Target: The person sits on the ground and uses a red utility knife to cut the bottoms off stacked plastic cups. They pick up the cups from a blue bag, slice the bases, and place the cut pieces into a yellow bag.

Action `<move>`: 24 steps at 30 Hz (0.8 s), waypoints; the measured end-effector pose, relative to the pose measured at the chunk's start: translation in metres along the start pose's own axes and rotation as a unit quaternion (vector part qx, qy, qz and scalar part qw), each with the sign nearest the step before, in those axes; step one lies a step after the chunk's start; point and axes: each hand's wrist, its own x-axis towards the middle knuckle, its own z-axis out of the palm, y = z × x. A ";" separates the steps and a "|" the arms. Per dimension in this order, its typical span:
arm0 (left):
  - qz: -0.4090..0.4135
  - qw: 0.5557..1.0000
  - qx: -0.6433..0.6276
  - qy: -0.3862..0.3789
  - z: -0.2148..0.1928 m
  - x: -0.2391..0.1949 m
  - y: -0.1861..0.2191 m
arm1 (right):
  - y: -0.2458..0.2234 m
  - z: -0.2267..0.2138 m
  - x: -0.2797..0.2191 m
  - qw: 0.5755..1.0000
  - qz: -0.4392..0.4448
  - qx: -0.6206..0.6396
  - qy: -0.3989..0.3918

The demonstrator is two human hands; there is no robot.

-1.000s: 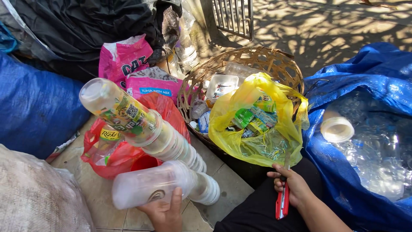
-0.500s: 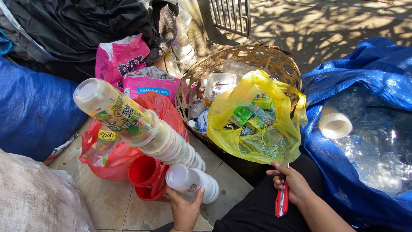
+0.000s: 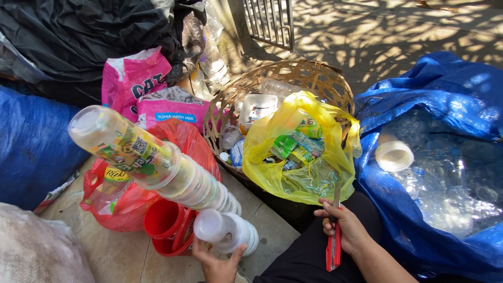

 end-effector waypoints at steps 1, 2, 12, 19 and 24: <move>0.110 0.989 -0.005 0.096 0.000 0.001 0.010 | -0.003 -0.002 0.000 1.000 -0.006 0.006 -0.012; 0.217 0.957 -0.011 0.191 0.000 0.002 0.020 | -0.006 -0.005 0.000 1.000 -0.013 0.012 -0.023; 0.321 0.902 -0.282 0.063 0.082 -0.014 0.111 | -0.053 -0.028 -0.016 0.995 -0.073 0.073 0.004; -0.386 0.604 -0.583 -0.382 0.181 -0.008 0.217 | -0.095 -0.113 -0.023 0.980 -0.154 0.037 0.118; -0.571 0.253 -0.613 -0.484 0.232 0.011 0.189 | -0.116 -0.188 -0.042 0.962 -0.169 0.011 0.213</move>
